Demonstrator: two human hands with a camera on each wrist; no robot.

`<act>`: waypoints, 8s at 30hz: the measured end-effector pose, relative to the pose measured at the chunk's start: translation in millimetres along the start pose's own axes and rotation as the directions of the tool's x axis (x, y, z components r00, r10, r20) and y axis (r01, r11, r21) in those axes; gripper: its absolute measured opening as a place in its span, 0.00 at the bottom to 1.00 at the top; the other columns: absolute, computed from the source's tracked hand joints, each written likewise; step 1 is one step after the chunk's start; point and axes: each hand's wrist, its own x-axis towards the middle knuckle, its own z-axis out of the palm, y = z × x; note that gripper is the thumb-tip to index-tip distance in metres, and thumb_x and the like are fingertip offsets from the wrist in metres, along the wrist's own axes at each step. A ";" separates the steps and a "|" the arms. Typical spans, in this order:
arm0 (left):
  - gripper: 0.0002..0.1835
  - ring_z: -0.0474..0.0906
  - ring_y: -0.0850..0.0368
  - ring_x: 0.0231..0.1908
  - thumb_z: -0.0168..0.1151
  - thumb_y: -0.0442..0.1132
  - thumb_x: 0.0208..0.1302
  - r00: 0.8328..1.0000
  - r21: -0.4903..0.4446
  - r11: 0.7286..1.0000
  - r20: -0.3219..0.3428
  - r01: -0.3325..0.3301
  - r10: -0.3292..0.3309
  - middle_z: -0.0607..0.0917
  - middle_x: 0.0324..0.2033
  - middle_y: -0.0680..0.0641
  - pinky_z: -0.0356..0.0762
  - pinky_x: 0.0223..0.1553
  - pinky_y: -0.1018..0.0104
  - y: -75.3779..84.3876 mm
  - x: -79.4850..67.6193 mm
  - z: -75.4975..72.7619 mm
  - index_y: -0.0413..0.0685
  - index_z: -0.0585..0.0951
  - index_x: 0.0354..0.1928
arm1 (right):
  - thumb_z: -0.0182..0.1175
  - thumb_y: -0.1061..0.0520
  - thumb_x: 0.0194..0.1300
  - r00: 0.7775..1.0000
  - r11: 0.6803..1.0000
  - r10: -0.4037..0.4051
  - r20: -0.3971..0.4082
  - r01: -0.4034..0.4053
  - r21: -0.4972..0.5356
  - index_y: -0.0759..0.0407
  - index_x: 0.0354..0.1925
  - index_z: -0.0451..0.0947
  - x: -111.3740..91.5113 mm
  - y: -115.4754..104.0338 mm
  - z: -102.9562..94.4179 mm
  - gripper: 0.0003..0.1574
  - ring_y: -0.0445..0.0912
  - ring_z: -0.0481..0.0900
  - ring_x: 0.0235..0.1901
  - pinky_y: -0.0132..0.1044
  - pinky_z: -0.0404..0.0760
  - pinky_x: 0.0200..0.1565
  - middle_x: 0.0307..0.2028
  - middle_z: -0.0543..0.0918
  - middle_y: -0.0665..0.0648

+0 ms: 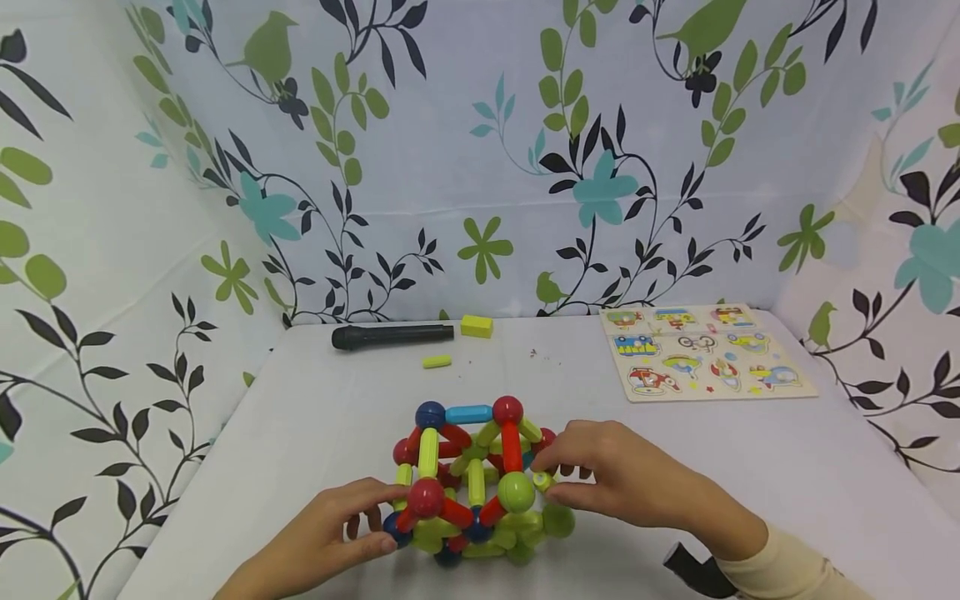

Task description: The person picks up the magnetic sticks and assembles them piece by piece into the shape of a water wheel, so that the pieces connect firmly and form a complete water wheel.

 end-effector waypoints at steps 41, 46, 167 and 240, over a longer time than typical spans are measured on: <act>0.27 0.78 0.70 0.36 0.64 0.57 0.69 1.000 -0.010 1.000 0.000 0.007 -0.007 0.86 0.48 0.55 0.80 0.33 0.71 0.1 0.4 -2.5 0.58 0.79 0.66 | 0.68 0.48 0.68 0.998 0.998 0.057 0.009 -0.057 0.035 0.41 0.55 0.79 -2.2 2.7 20.0 0.18 0.34 0.80 0.38 0.30 0.83 0.35 0.41 0.83 0.40; 0.26 0.78 0.70 0.36 0.64 0.56 0.69 1.000 -0.011 1.000 -0.006 -0.014 0.014 0.86 0.49 0.55 0.80 0.33 0.72 -0.6 0.2 -1.8 0.58 0.79 0.66 | 0.68 0.54 0.68 1.000 0.997 -0.009 0.010 0.008 0.076 0.43 0.55 0.80 -0.5 9.7 14.2 0.18 0.36 0.81 0.38 0.31 0.82 0.34 0.42 0.85 0.41; 0.28 0.78 0.71 0.36 0.63 0.56 0.69 1.000 -0.017 1.000 0.000 -0.008 0.008 0.86 0.50 0.53 0.80 0.33 0.72 -1.2 -1.0 1.6 0.55 0.78 0.67 | 0.71 0.43 0.63 0.922 0.897 -0.027 0.387 0.193 -0.397 0.45 0.43 0.87 92.9 -66.5 -0.3 0.12 0.34 0.78 0.37 0.23 0.76 0.36 0.34 0.85 0.40; 0.58 0.60 0.49 0.76 0.74 0.64 0.55 0.992 0.196 0.974 -0.080 0.114 -0.100 0.60 0.78 0.50 0.66 0.68 0.45 -17.8 73.9 -20.7 0.53 0.54 0.81 | 0.70 0.30 0.58 0.888 0.897 0.442 0.123 -0.434 -0.087 0.59 0.79 0.55 4.0 74.0 -4.1 0.65 0.59 0.65 0.73 0.58 0.72 0.65 0.75 0.65 0.60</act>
